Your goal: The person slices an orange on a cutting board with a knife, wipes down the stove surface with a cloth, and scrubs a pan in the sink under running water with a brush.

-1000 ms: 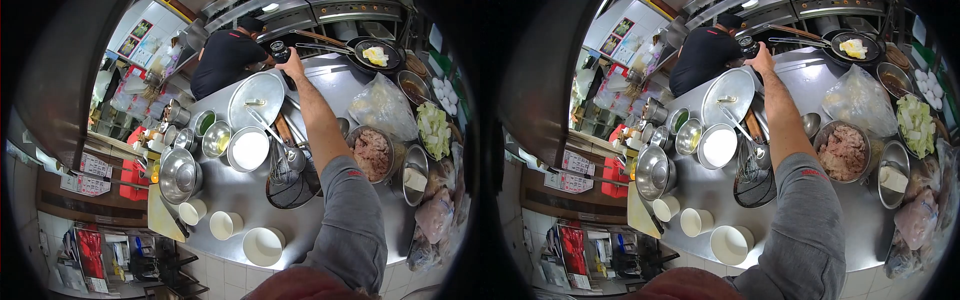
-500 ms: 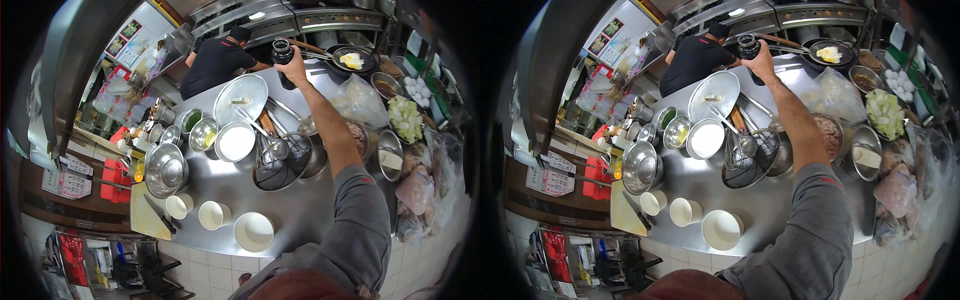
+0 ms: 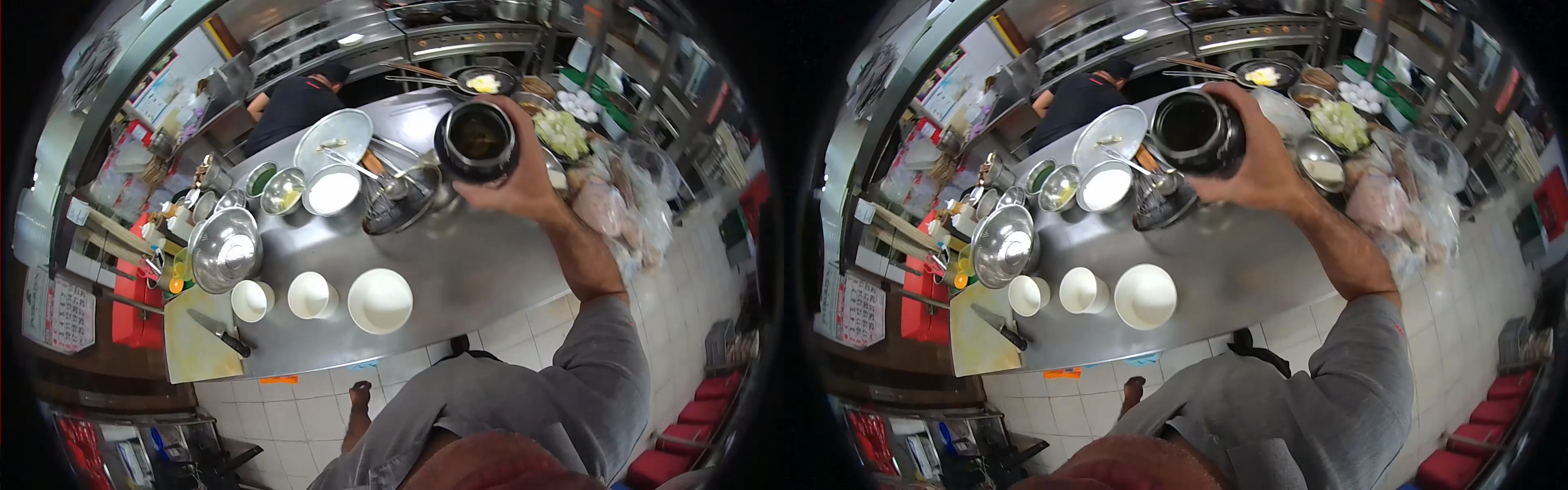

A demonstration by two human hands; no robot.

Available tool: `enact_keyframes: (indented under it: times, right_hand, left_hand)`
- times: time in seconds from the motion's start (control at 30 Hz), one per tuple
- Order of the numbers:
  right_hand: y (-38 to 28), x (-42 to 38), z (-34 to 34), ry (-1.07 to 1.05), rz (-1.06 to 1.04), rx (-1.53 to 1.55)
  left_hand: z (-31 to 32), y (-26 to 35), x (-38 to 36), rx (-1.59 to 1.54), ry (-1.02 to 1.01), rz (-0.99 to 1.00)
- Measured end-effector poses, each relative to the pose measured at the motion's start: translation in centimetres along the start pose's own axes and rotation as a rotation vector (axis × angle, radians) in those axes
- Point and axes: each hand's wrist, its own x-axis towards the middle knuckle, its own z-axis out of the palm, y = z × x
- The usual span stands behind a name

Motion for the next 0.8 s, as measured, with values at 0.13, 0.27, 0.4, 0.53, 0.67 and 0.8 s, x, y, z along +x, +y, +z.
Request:
enact_keyframes:
  times: [0.13, 0.27, 0.4, 0.53, 0.67, 0.8]
  right_hand:
    - [-7.9, -3.9, -2.4, -0.098, -0.063, 0.002]
    - [-13.3, -5.8, -3.8, -0.127, -0.115, 0.074]
    - [-16.4, -6.1, -3.1, 0.021, -0.275, 0.006]
    - [-18.1, -5.8, -2.8, 0.179, -0.347, 0.138]
    - [-18.2, -4.7, -3.3, 0.191, -0.410, 0.088]
    - [-18.9, -4.3, -2.5, 0.356, -0.404, 0.061]
  left_hand:
    - [-0.8, -1.0, 0.6, 0.038, -0.118, 0.027]
    - [-0.9, 0.1, 0.3, -0.003, -0.196, -0.079]
    - [0.8, 0.4, -0.2, 0.006, -0.161, -0.210]
    - [2.4, 1.4, -0.9, 0.035, -0.186, -0.236]
    - [4.5, 1.2, -1.3, -0.008, -0.209, -0.123]
    - [5.4, 2.8, -1.3, 0.036, -0.181, -0.181]
